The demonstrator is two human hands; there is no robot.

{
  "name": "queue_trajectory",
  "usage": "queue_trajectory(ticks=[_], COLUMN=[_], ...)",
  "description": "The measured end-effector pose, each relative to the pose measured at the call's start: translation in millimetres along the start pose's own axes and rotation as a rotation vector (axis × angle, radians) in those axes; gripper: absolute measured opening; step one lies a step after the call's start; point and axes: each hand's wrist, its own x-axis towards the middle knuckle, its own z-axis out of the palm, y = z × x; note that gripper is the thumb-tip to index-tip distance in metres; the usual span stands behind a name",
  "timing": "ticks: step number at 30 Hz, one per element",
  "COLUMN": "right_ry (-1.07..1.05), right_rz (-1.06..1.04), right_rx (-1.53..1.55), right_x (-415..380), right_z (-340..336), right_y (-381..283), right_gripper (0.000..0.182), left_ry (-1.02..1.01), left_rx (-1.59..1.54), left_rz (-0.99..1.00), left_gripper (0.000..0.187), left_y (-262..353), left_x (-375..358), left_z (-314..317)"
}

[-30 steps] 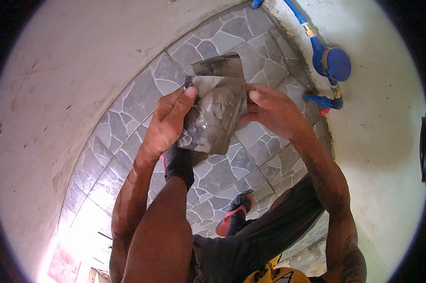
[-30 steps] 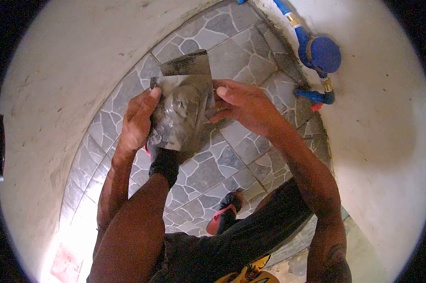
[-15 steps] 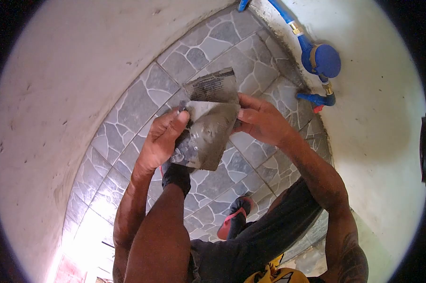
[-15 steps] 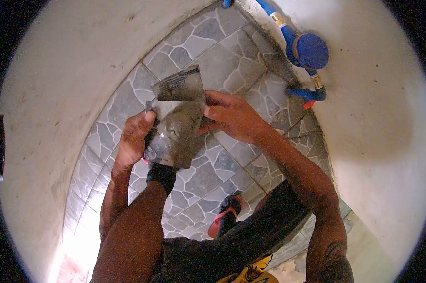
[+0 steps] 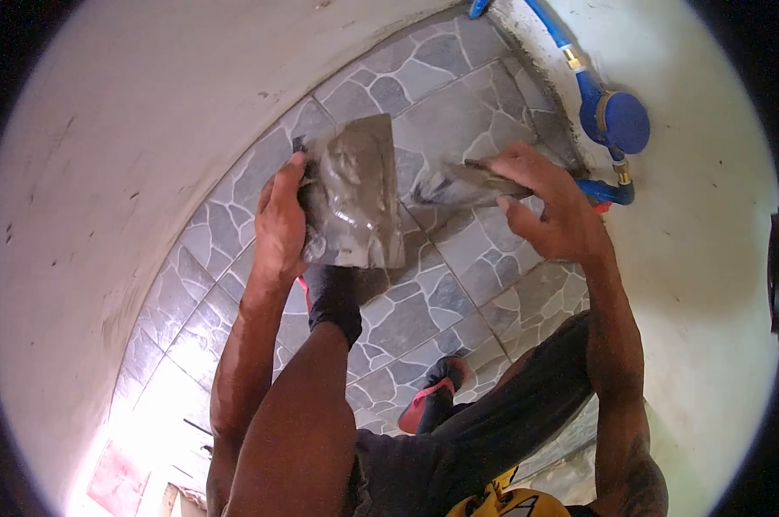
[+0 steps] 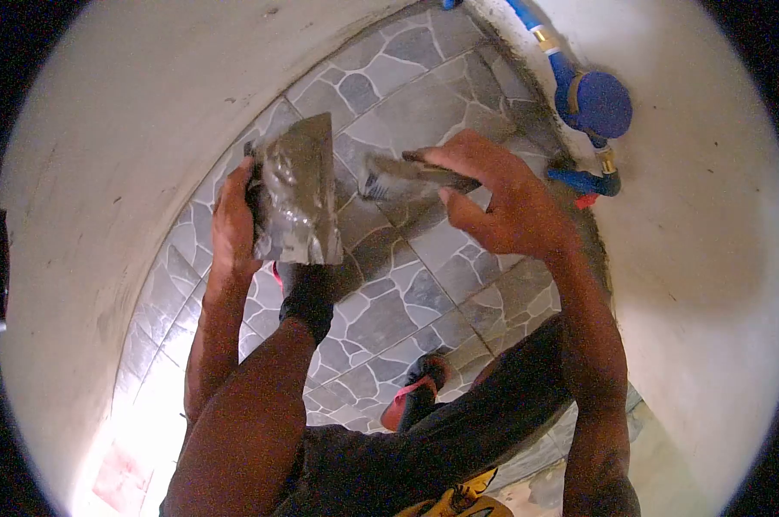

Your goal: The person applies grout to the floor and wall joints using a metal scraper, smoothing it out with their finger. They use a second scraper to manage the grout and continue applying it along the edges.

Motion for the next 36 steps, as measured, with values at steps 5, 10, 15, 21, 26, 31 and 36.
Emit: queue_trajectory(ticks=[5,10,15,21,26,31,36], right_ry=[-0.001,-0.021,-0.025,-0.115,0.004,0.076,0.040], right_rz=[0.012,0.092,-0.040,0.072,0.250,0.662,0.555], right_rx=[-0.030,-0.131,-0.332,-0.411,-0.057,0.743,0.629], right_x=[4.9,4.6,-1.4,-14.3,-16.2,-11.2,-10.4], right_z=[4.5,0.8,11.6,12.9,0.3,-12.2,-1.7], right_y=[-29.9,-46.7,-47.4,-20.5,0.1,3.9,-2.2], right_gripper=[0.045,0.046,0.041,0.042,0.037,0.042,0.049], left_ry=[-0.045,-0.137,-0.143,-0.159,-0.104,-0.121,-0.094], left_rx=[-0.051,-0.099,-0.048,0.022,0.080,0.046,-0.064], left_rz=[-0.011,-0.021,0.004,0.033,0.023,-0.028,-0.090], left_gripper=[0.037,0.036,0.037,0.039,0.042,0.041,0.035], left_y=[-0.9,-2.4,-6.8,-5.7,-4.6,-7.7,-18.8], left_x=[3.6,3.0,6.4,4.6,-2.4,-0.5,12.1], left_z=[4.5,5.0,3.3,2.9,6.1,1.2,-6.4])
